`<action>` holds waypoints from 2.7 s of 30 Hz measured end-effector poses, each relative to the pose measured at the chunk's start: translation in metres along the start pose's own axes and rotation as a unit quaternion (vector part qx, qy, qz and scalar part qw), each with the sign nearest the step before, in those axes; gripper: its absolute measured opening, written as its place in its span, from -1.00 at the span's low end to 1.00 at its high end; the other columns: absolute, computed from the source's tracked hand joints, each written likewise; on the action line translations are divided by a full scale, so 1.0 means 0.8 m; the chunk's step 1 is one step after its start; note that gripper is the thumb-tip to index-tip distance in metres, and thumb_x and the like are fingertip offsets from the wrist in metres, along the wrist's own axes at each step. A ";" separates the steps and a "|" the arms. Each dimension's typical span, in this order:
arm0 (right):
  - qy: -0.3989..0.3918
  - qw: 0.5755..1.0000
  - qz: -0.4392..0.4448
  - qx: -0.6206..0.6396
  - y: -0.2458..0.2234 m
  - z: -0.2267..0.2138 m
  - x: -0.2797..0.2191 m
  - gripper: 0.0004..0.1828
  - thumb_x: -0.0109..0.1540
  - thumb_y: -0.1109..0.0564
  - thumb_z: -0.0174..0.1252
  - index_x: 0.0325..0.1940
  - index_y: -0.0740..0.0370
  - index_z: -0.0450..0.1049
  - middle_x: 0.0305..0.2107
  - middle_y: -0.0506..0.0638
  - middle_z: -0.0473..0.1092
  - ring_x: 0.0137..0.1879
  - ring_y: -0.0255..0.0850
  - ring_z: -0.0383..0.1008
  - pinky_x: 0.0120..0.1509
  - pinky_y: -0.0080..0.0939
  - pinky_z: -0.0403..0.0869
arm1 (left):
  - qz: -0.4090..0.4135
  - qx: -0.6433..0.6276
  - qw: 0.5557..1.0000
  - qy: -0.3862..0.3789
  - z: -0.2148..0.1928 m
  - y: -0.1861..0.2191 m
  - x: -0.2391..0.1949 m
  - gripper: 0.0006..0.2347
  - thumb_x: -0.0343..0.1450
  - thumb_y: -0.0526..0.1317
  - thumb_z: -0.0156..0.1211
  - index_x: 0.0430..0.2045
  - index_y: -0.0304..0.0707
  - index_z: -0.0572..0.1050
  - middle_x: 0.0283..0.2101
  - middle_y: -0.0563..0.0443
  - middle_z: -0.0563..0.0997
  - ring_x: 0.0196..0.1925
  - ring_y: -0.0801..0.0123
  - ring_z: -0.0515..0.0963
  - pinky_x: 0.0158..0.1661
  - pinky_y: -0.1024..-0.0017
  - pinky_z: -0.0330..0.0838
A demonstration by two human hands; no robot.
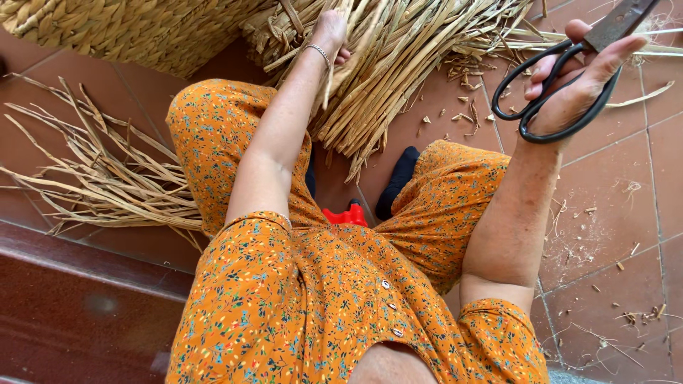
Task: The person sits on the floor and uses shears to trim dried plant stems to uniform lengths. They gather the trimmed pieces into a bundle and continue cutting additional stems from a larger pile.
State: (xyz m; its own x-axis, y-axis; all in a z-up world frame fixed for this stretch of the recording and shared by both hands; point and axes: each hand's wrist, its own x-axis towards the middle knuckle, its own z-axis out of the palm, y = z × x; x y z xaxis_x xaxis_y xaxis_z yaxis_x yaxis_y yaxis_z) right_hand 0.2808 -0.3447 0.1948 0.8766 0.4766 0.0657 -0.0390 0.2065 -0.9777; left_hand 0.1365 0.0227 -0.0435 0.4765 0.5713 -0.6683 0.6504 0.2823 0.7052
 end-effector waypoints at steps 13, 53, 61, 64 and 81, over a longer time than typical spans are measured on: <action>-0.020 0.996 0.036 -0.076 -0.014 0.060 -0.025 0.04 0.31 -0.67 -0.18 0.19 0.39 0.46 -0.54 -0.07 0.38 -0.53 -0.36 0.36 -0.46 -0.37 0.41 | 0.273 -0.123 0.944 -0.136 -0.031 0.051 -0.145 -0.63 0.60 -0.26 0.07 0.35 -0.18 0.30 -0.38 0.04 0.68 -0.52 0.57 0.63 -0.54 0.58 0.55; -0.140 0.975 0.141 -0.100 -0.002 0.120 -0.013 0.15 0.16 -0.77 -0.31 0.27 0.25 0.40 -0.51 -0.13 0.42 -0.49 -0.43 0.35 -0.38 -0.40 0.41 | 0.290 -0.260 0.907 -0.163 -0.127 0.115 -0.289 -0.87 0.58 -0.13 0.20 -0.15 -0.15 0.53 -0.60 0.25 0.41 -0.68 0.67 0.24 -0.68 0.61 0.09; -0.257 0.926 0.227 -0.157 0.007 0.180 -0.037 0.18 0.10 -0.80 -0.39 0.24 0.21 0.43 -0.53 -0.10 0.43 -0.46 -0.39 0.38 -0.34 -0.35 0.41 | 0.320 -0.224 0.903 -0.178 -0.131 0.106 -0.292 -0.64 0.62 -0.19 0.14 0.35 -0.06 0.36 -0.56 0.23 0.41 -0.65 0.64 0.23 -0.64 0.61 0.16; -0.264 0.921 0.251 -0.142 0.016 0.197 -0.039 0.17 0.10 -0.80 -0.38 0.26 0.18 0.42 -0.54 -0.10 0.42 -0.46 -0.39 0.37 -0.31 -0.34 0.39 | 0.350 -0.194 0.896 -0.191 -0.136 0.103 -0.293 -0.65 0.63 -0.22 0.11 0.36 -0.04 0.35 -0.57 0.23 0.40 -0.65 0.64 0.24 -0.64 0.60 0.17; -0.174 0.965 0.015 -0.193 0.063 0.197 -0.015 0.18 0.20 -0.75 -0.33 0.48 0.28 0.15 -0.51 -0.17 0.33 -0.46 -0.42 0.26 -0.41 -0.32 0.34 | 0.280 -0.221 0.910 -0.212 -0.176 0.110 -0.328 -0.75 0.61 -0.25 0.10 0.18 -0.16 0.53 -0.57 0.28 0.34 -0.63 0.69 0.19 -0.63 0.65 0.04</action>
State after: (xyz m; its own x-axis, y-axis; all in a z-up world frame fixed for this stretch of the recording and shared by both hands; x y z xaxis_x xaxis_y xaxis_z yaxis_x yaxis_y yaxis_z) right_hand 0.1927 -0.2053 0.1762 0.6607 0.7498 0.0342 0.1798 -0.1138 -0.9771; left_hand -0.0147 0.0058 0.2273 0.9066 0.3981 -0.1400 -0.0211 0.3740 0.9272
